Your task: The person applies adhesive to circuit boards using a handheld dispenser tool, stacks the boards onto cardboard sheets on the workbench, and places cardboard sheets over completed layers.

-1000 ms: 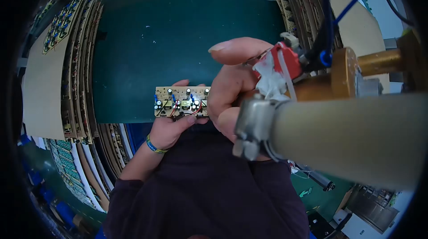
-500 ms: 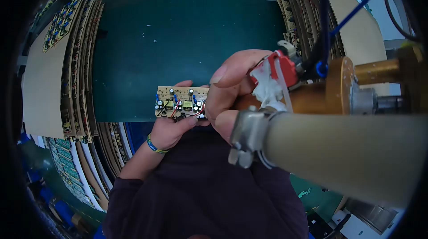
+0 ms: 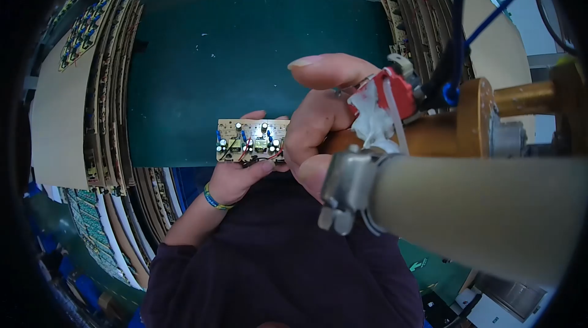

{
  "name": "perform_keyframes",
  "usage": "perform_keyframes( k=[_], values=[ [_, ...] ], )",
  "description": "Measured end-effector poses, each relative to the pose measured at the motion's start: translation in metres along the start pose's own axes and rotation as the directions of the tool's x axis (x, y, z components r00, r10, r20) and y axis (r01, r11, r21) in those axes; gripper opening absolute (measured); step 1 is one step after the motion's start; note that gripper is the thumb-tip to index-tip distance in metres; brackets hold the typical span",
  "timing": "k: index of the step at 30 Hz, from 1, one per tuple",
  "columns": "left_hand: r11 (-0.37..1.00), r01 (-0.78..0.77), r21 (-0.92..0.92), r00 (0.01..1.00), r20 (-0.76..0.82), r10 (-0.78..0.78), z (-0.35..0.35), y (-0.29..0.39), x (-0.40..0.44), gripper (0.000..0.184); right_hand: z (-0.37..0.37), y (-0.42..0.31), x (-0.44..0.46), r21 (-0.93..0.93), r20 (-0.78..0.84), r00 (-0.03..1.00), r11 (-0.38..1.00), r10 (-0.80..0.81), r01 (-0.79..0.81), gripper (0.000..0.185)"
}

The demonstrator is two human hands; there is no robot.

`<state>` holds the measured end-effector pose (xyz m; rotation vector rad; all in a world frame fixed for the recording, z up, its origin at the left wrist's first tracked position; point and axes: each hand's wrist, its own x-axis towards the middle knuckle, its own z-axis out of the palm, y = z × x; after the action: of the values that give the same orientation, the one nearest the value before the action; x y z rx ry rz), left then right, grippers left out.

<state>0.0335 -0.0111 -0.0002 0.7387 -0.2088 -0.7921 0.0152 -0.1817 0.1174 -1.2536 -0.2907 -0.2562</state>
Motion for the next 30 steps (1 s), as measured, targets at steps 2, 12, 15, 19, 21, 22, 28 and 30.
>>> perform_keyframes(
  k=[2,12,15,19,21,22,28,30],
  values=[
    [1.000,-0.010,0.017,1.000,0.013,0.010,-0.0004,-0.0016,0.0000,0.068,0.0002,0.0010,0.0005,-0.001,0.001,1.000,1.000,-0.020,0.020,0.064],
    [0.995,-0.025,0.093,0.999,0.044,0.021,0.0036,0.0001,-0.0017,0.069,0.0036,0.0039,-0.0005,0.044,0.004,0.999,0.998,-0.035,0.034,0.060],
    [0.994,-0.001,0.111,0.998,0.057,-0.005,0.0019,0.0003,-0.0020,0.069,0.0063,0.0033,0.0001,0.046,-0.022,0.998,0.998,-0.051,0.052,0.058],
    [0.992,-0.009,0.123,0.997,0.081,-0.001,0.0022,0.0005,-0.0019,0.069,0.0051,0.0035,-0.0005,0.052,-0.013,0.999,0.998,-0.043,0.044,0.060],
    [0.993,-0.012,0.116,0.997,0.078,0.003,0.0037,0.0009,-0.0012,0.069,0.0050,0.0033,-0.0006,0.051,-0.005,0.999,0.998,-0.038,0.038,0.060],
    [0.994,-0.015,0.108,0.997,0.075,0.007,0.0040,0.0009,-0.0010,0.069,0.0048,0.0033,-0.0010,0.056,-0.004,0.999,0.998,-0.037,0.038,0.061],
    [0.998,0.000,0.068,0.998,0.066,-0.005,0.0044,0.0005,-0.0012,0.069,0.0053,0.0032,-0.0009,0.053,-0.008,0.999,0.998,-0.038,0.039,0.063],
    [0.995,0.009,0.095,0.999,0.047,-0.013,0.0044,0.0007,-0.0016,0.069,0.0050,0.0024,-0.0005,0.056,-0.008,0.999,0.998,-0.036,0.036,0.064]
  ],
)
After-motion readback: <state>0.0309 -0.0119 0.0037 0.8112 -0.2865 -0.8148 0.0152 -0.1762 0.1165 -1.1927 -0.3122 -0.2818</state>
